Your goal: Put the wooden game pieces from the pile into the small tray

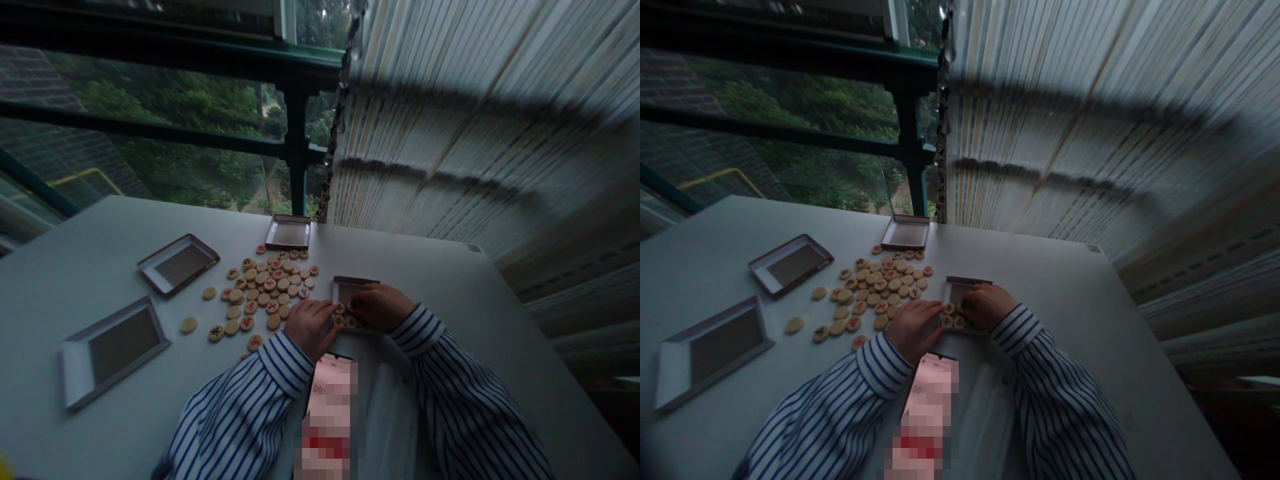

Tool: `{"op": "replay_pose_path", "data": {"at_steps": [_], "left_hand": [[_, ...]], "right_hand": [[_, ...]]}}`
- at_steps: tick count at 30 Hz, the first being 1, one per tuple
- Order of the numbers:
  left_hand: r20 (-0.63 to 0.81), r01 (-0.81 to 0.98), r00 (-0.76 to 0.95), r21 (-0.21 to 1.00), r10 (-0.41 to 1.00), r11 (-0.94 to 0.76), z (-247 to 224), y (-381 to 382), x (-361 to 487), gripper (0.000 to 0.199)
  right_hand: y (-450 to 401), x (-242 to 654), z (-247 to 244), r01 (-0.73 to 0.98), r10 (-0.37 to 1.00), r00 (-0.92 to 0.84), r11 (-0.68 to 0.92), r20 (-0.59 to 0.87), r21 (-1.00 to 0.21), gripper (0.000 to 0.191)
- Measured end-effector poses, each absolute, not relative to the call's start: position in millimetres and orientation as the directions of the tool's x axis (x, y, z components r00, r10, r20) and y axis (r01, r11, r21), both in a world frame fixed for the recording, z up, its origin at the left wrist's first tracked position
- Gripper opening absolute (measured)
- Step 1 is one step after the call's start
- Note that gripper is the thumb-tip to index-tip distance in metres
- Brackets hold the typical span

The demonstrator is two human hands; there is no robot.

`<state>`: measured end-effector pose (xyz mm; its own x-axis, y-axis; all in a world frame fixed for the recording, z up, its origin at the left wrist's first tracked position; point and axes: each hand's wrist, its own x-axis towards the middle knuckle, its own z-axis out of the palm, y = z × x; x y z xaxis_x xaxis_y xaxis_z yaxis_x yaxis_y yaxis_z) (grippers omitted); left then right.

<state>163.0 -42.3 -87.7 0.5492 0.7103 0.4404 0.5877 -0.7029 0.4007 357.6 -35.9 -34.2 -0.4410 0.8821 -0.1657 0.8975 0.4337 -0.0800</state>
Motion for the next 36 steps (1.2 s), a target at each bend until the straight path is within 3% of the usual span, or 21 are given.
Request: {"op": "replay_pose_path", "data": {"at_steps": [36], "left_hand": [[0.427,0.600,0.548,0.398,0.719,-0.694,-86.6,-43.2,163.4,0.033]], "right_hand": [[-36.1,354.4,-33.1,0.898,0.872,-0.440,0.432,-0.215,-0.088,0.022]]}}
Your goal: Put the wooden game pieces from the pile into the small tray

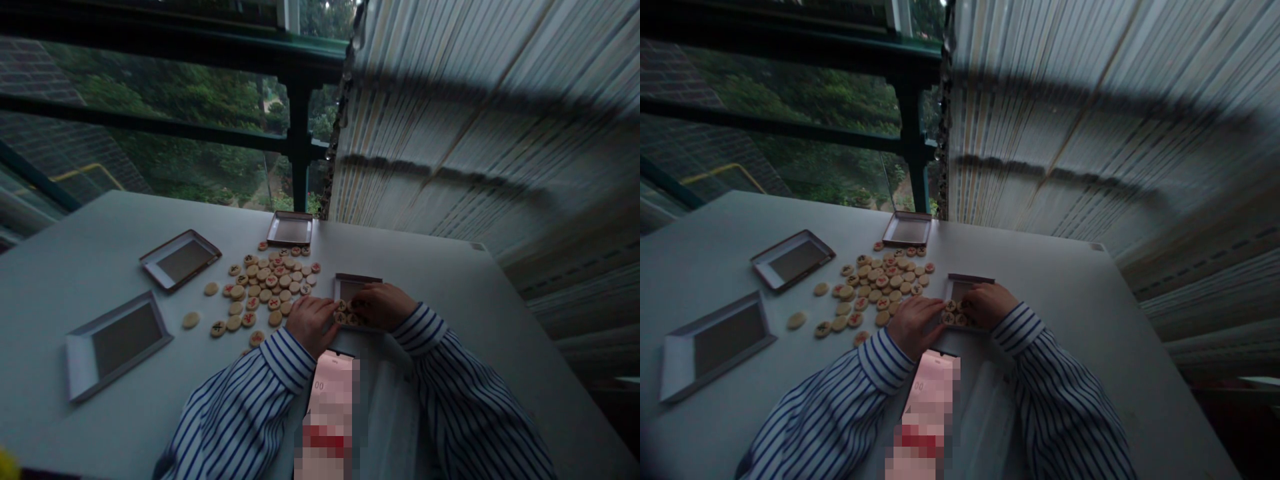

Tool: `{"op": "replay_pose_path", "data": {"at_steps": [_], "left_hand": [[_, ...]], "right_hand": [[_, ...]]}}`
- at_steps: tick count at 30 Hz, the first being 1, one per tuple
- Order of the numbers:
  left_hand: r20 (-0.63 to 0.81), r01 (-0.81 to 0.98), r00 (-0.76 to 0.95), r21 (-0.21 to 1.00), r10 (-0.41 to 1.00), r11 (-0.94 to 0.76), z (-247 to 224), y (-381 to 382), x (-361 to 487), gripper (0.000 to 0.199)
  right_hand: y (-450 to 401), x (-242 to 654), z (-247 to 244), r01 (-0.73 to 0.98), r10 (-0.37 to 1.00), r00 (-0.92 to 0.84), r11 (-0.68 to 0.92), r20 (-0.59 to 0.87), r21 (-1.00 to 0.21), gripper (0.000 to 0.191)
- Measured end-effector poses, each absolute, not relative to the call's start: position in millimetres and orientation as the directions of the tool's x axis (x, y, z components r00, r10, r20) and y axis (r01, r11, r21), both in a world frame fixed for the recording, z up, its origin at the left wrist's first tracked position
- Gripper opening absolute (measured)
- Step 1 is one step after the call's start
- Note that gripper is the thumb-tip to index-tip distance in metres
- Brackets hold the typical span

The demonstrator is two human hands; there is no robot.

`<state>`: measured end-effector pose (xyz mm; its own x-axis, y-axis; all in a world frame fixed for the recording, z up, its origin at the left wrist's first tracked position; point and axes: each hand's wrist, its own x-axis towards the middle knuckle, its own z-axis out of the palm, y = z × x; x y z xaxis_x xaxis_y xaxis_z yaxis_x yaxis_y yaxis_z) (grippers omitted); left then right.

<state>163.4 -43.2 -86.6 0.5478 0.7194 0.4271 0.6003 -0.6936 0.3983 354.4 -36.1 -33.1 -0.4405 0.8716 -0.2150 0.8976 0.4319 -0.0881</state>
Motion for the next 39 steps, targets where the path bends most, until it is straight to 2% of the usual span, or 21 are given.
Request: {"op": "replay_pose_path", "data": {"at_steps": [17,25,29,34,39], "left_hand": [[0.440,0.596,0.541,0.401,0.717,-0.696,-85,-42,162,0.032],[0.542,0.603,0.452,0.399,0.709,-0.690,-82,-38,158,0.027],[0.558,0.616,0.435,0.388,0.707,-0.686,-81,-33,152,0.028],[0.561,0.627,0.413,0.396,0.717,-0.671,-71,-22,143,0.028],[0.515,0.678,0.440,0.347,0.736,-0.648,-66,-6,134,0.033]], "right_hand": [[-38,355,-25,0.914,0.894,-0.406,0.400,-0.189,-0.070,0.025],[-40,352,-18,0.961,0.960,-0.275,0.277,0.057,-0.026,0.025],[-42,347,-16,0.964,0.957,-0.251,0.261,0.147,-0.055,0.025],[-44,345,-13,0.961,0.948,-0.237,0.261,0.212,-0.095,0.025],[-46,343,-13,0.953,0.936,-0.243,0.279,0.256,-0.116,0.024]]}}
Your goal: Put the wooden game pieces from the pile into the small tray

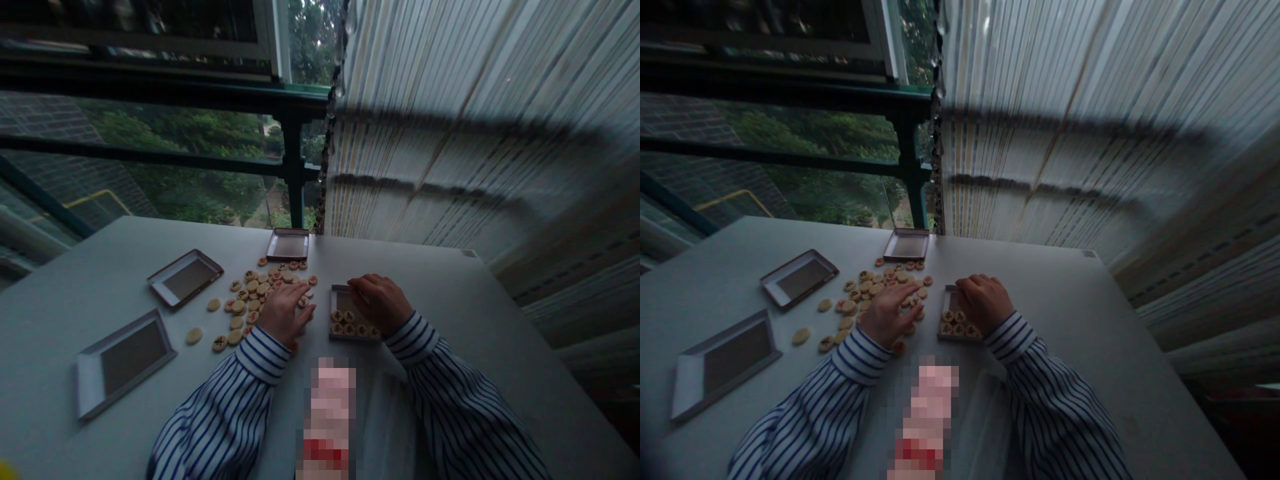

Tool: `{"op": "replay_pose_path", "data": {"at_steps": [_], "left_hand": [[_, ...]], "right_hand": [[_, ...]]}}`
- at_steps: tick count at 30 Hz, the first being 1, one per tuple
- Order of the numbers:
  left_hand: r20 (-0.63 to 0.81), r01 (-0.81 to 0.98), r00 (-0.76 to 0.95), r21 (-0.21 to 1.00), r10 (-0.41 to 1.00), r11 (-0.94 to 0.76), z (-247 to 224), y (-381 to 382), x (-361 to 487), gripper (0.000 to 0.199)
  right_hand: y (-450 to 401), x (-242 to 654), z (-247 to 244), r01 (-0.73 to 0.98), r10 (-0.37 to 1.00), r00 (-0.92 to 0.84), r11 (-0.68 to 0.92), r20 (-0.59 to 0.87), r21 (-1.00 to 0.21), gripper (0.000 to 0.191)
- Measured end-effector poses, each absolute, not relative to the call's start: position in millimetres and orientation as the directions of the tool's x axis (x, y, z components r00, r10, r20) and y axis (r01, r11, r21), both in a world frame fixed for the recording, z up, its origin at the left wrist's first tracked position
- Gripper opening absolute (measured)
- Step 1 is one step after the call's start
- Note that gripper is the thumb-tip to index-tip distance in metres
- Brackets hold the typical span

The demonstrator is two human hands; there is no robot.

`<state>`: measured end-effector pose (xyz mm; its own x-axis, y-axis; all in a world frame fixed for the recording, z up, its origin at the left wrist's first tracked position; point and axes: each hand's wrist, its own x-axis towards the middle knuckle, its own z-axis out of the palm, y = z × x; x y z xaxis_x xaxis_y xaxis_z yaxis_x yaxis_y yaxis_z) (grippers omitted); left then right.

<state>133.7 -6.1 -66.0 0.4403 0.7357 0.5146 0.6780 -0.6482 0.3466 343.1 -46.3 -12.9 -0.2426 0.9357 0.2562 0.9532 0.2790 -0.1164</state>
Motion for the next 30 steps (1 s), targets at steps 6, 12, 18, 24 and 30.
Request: {"op": "replay_pose_path", "data": {"at_steps": [6,12,18,24,30], "left_hand": [[0.488,0.726,0.456,0.280,0.745,-0.628,-77,2,126,0.028],[0.472,0.743,0.463,0.256,0.750,-0.619,-80,3,121,0.024],[0.454,0.780,0.444,0.230,0.773,-0.583,-85,4,121,0.024],[0.405,0.815,0.434,0.204,0.805,-0.543,-87,3,122,0.023],[0.380,0.821,0.441,0.196,0.813,-0.537,-88,2,122,0.025]], "right_hand": [[-46,335,-18,0.935,0.928,-0.277,0.320,0.250,-0.154,0.024],[-46,330,-25,0.928,0.924,-0.307,0.344,0.226,-0.144,0.025],[-46,327,-29,0.925,0.928,-0.314,0.347,0.202,-0.155,0.024],[-46,326,-32,0.919,0.925,-0.331,0.361,0.186,-0.160,0.025],[-46,324,-33,0.916,0.921,-0.339,0.369,0.191,-0.156,0.025]]}}
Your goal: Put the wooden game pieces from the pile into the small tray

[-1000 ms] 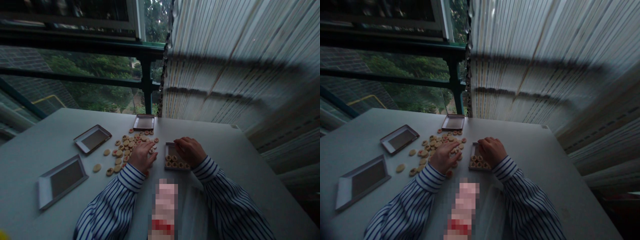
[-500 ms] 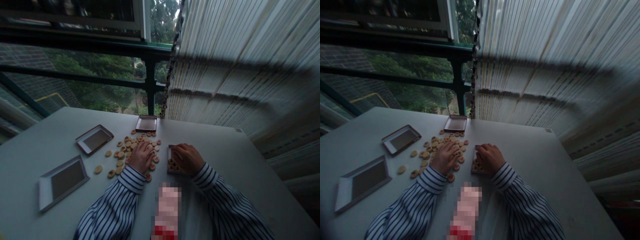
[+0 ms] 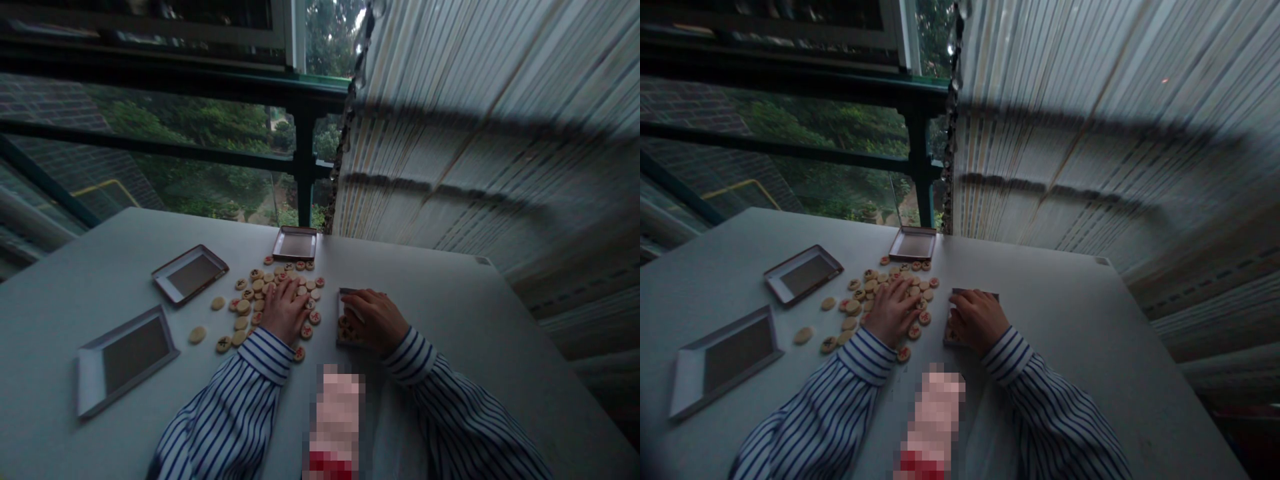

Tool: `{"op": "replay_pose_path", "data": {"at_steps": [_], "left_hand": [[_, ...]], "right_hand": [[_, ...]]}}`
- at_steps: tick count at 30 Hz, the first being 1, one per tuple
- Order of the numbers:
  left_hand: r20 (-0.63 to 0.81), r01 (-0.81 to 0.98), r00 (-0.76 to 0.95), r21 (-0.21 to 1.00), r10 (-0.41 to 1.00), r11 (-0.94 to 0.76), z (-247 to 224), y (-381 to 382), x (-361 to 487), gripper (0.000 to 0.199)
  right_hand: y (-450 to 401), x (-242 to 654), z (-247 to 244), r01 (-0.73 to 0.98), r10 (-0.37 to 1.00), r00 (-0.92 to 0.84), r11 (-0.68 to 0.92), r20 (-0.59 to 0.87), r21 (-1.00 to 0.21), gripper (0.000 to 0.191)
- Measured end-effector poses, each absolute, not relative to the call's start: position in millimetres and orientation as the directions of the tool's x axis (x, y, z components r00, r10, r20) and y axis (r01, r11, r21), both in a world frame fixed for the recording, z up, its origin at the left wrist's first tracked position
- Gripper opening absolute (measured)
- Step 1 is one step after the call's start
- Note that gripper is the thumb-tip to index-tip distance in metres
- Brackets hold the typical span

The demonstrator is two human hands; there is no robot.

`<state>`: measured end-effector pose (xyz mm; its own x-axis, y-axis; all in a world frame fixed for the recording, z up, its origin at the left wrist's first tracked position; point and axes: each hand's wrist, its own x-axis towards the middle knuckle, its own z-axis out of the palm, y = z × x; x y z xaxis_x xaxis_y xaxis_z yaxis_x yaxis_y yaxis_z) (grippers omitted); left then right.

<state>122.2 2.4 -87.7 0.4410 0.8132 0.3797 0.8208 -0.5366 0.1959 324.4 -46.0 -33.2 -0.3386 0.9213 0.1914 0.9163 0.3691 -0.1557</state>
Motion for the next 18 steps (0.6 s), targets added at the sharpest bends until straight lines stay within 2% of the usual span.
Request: {"op": "replay_pose_path", "data": {"at_steps": [11,18], "left_hand": [[0.324,0.852,0.425,0.171,0.845,-0.495,-86.4,2.1,124.6,0.023],[0.390,0.831,0.418,0.200,0.820,-0.519,-85.9,2.2,123.7,0.021]], "right_hand": [[-45.9,324.8,-35.8,0.924,0.929,-0.335,0.357,0.160,-0.138,0.028],[-46.4,324.6,-33.4,0.926,0.933,-0.335,0.352,0.133,-0.134,0.030]]}}
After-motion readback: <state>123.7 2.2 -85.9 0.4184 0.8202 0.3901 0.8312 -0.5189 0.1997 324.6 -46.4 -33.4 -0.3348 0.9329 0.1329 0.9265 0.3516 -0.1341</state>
